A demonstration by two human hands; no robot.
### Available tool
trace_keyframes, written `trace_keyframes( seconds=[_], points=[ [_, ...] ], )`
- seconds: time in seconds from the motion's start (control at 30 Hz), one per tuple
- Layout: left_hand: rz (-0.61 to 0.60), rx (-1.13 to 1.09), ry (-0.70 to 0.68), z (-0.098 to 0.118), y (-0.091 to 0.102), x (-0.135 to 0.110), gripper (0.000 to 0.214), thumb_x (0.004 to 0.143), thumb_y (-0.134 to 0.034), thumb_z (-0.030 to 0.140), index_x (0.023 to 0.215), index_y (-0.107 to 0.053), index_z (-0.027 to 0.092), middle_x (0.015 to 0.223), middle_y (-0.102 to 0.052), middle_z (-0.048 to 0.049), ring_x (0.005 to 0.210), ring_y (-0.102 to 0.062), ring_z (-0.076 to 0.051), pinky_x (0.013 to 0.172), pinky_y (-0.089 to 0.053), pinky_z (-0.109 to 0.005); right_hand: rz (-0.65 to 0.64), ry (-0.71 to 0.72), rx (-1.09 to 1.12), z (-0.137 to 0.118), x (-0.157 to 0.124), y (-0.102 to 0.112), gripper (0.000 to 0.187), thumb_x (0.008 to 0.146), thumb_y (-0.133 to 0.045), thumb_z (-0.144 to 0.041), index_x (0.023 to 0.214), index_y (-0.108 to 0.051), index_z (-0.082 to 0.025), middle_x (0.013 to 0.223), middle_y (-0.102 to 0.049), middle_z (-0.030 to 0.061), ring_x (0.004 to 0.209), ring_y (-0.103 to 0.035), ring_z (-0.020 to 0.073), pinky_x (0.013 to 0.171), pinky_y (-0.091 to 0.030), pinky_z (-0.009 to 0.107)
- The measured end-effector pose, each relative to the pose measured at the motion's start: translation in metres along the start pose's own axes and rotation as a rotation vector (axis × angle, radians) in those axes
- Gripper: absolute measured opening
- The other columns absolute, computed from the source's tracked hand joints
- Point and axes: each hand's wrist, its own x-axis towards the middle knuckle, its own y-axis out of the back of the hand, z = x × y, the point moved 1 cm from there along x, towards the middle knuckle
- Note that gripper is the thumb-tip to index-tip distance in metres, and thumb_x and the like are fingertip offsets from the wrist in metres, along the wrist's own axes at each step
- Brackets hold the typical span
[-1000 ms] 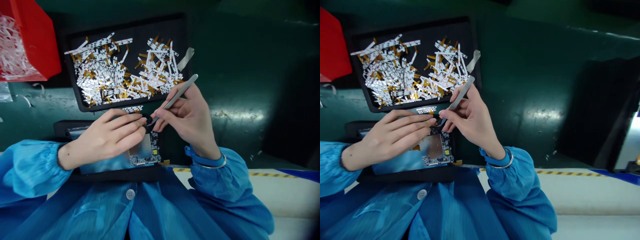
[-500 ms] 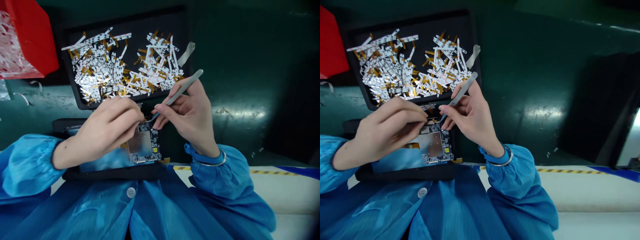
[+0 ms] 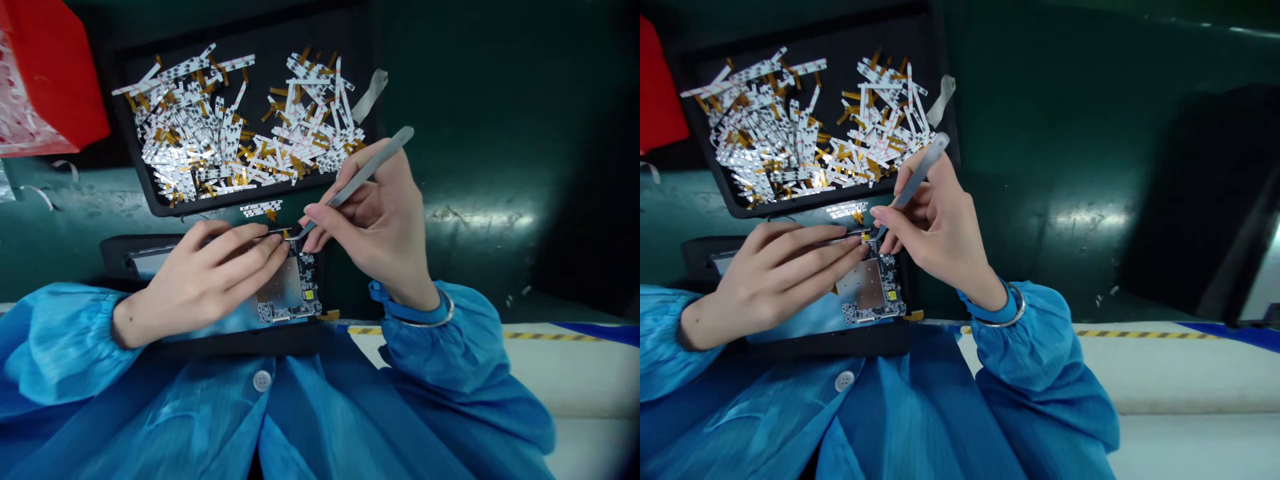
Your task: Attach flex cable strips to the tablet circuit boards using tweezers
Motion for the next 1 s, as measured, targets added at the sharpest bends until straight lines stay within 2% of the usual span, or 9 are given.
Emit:
trace_keyframes(
  seconds=[0.13, 0.23, 0.3, 0.37, 0.43, 0.53, 0.67, 0.83, 1.0],
  points=[
    [-0.036, 0.034, -0.033, -0.004, 0.002, 0.0, 0.031, 0.103, -0.042, 0.014, 0.129, -0.057, 0.021, 0.126, -0.07, -0.0011, 0.118, -0.066, -0.021, 0.078, -0.051, -0.038, 0.161, 0.047, 0.038, -0.008, -0.014, 0.005, 0.02, 0.091, -0.067, -0.034, 0.09, -0.048, -0.027, 0.077, -0.058, -0.005, 0.066, -0.069, 0.0126, 0.059, -0.059, 0.028],
    [-0.056, -0.062, -0.018, -0.012, 0.002, -0.004, 0.034, 0.104, -0.041, 0.02, 0.136, -0.052, 0.024, 0.133, -0.066, -0.0007, 0.122, -0.063, -0.024, 0.08, -0.048, -0.041, 0.299, 0.101, 0.037, -0.013, -0.043, 0.018, 0.022, 0.101, -0.051, -0.032, 0.08, -0.051, -0.025, 0.069, -0.057, -0.0026, 0.054, -0.061, 0.0111, 0.048, -0.051, 0.027],
    [-0.054, -0.099, -0.001, -0.014, 0.002, -0.005, 0.035, 0.104, -0.042, 0.022, 0.138, -0.051, 0.024, 0.134, -0.066, -0.0015, 0.122, -0.062, -0.026, 0.082, -0.046, -0.042, 0.276, 0.04, -0.046, -0.012, -0.068, 0.024, 0.028, 0.103, -0.045, -0.03, 0.077, -0.056, -0.024, 0.069, -0.058, -0.0006, 0.046, -0.051, 0.0089, 0.039, -0.039, 0.025],
    [-0.042, -0.081, 0.003, -0.011, 0.002, -0.003, 0.033, 0.103, -0.046, 0.024, 0.135, -0.053, 0.022, 0.129, -0.068, -0.0028, 0.118, -0.063, -0.027, 0.084, -0.045, -0.042, 0.182, -0.106, -0.184, -0.009, -0.093, 0.024, 0.022, 0.1, -0.051, -0.027, 0.081, -0.061, -0.022, 0.071, -0.058, -0.0001, 0.045, -0.045, 0.0072, 0.037, -0.033, 0.024],
    [-0.006, -0.066, -0.011, -0.001, 0.001, 0.002, 0.026, 0.101, -0.05, 0.026, 0.124, -0.059, 0.019, 0.118, -0.071, -0.0055, 0.11, -0.063, -0.027, 0.082, -0.044, -0.042, 0.123, -0.24, -0.253, -0.003, -0.115, 0.017, 0.01, 0.093, -0.064, -0.027, 0.085, -0.063, -0.021, 0.072, -0.058, -0.0009, 0.046, -0.047, 0.0072, 0.038, -0.036, 0.022],
    [-0.005, -0.132, -0.022, 0.019, -0.005, 0.013, 0.021, 0.1, -0.05, 0.036, 0.1, -0.062, 0.018, 0.099, -0.069, -0.0077, 0.091, -0.06, -0.025, 0.071, -0.043, -0.04, 0.182, -0.311, -0.135, 0.007, -0.136, -0.004, 0.017, 0.084, -0.075, -0.028, 0.083, -0.06, -0.02, 0.08, -0.062, 0.0001, 0.045, -0.054, 0.0073, 0.037, -0.04, 0.022],
    [-0.05, -0.205, -0.02, 0.035, -0.017, 0.024, 0.026, 0.098, -0.05, 0.039, 0.087, -0.056, 0.016, 0.092, -0.062, -0.0091, 0.079, -0.055, -0.024, 0.063, -0.04, -0.037, 0.287, -0.147, -0.086, 0.015, -0.144, -0.025, 0.005, 0.088, -0.069, -0.019, 0.086, -0.066, -0.021, 0.085, -0.064, 0.002, 0.047, -0.057, 0.0086, 0.039, -0.046, 0.025],
    [-0.045, -0.372, 0.085, 0.026, -0.017, 0.024, 0.011, 0.097, -0.049, 0.022, 0.087, -0.05, 0.018, 0.09, -0.057, -0.0063, 0.081, -0.054, -0.021, 0.067, -0.04, -0.034, 0.209, 0.213, -0.277, 0.019, -0.143, -0.025, 0.025, 0.085, -0.067, -0.006, 0.099, -0.074, -0.025, 0.089, -0.069, 0.0045, 0.073, -0.068, 0.0155, 0.057, -0.06, 0.027],
    [-0.004, -0.44, 0.167, 0.014, -0.003, 0.013, 0.007, 0.097, -0.051, 0.021, 0.092, -0.047, 0.019, 0.09, -0.052, -0.0038, 0.082, -0.052, -0.018, 0.069, -0.04, -0.034, 0.141, 0.258, -0.381, 0.025, -0.146, -0.022, 0.044, 0.087, -0.063, -0.004, 0.116, -0.073, -0.035, 0.098, -0.071, 0.003, 0.074, -0.069, 0.0149, 0.06, -0.064, 0.029]
  ],
)
